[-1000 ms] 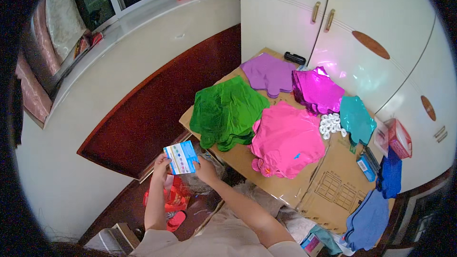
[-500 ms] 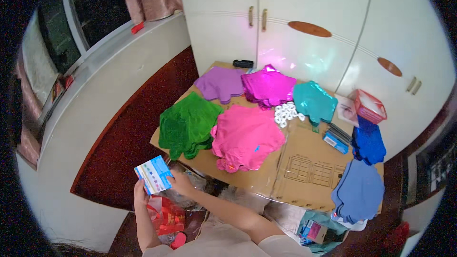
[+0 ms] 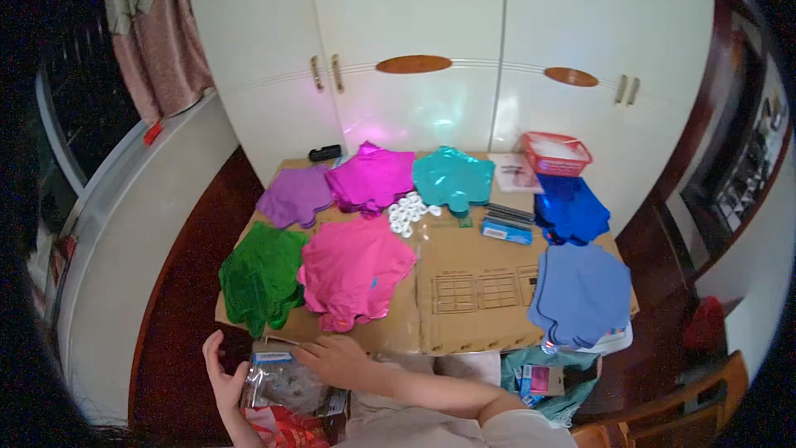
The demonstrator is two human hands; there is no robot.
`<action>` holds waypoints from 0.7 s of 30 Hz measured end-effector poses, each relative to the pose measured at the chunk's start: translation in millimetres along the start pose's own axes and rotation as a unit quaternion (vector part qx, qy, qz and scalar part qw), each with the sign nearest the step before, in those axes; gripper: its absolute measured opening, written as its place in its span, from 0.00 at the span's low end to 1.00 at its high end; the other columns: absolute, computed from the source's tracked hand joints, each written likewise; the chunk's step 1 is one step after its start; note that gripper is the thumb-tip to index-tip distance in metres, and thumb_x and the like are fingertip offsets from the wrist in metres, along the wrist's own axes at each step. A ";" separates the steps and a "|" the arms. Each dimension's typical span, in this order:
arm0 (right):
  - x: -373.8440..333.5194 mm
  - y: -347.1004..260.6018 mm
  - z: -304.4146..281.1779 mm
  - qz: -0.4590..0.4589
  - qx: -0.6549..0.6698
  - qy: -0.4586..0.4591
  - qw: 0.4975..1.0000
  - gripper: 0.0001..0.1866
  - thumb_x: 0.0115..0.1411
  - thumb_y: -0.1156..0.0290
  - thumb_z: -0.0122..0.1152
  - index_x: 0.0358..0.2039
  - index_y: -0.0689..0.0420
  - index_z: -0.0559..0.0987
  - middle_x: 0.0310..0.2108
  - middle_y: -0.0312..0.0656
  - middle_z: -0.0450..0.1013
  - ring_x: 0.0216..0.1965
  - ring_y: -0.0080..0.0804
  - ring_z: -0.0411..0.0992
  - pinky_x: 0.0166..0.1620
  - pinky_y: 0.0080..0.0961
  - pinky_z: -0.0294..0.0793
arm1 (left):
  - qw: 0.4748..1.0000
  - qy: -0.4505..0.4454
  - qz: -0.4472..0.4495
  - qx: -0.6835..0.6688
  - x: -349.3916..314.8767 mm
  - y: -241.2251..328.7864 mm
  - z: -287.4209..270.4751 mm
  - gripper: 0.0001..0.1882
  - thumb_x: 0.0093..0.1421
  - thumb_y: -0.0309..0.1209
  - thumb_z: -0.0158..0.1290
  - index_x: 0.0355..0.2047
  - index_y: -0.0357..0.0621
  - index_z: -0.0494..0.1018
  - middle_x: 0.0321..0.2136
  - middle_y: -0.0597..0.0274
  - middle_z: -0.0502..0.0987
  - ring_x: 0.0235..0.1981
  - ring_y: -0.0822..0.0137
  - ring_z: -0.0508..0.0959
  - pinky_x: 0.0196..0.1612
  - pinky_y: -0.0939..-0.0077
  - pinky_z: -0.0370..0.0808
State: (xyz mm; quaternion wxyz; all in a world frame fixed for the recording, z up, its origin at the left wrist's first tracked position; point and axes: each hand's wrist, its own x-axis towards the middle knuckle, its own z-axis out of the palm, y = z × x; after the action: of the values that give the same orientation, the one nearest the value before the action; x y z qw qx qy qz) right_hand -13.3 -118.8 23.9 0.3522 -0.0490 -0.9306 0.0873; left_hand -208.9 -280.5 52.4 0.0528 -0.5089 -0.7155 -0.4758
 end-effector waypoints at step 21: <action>-166.4 126.2 -206.6 0.229 -0.235 -0.115 0.937 0.25 0.49 0.57 0.57 0.45 0.56 0.69 0.38 0.39 0.67 0.38 0.36 0.66 0.38 0.32 0.65 | 0.791 -0.294 0.536 0.023 65.8 170.7 344.4 0.20 0.41 0.37 0.57 0.36 0.48 0.70 0.29 0.69 0.71 0.32 0.69 0.71 0.32 0.73 0.64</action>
State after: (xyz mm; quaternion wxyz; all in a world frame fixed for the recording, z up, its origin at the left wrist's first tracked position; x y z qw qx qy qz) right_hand 252.0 5.8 43.6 0.1911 -0.3323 -0.9222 -0.0508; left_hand 33.4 22.1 9.7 0.0984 -0.9249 -0.3194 -0.1815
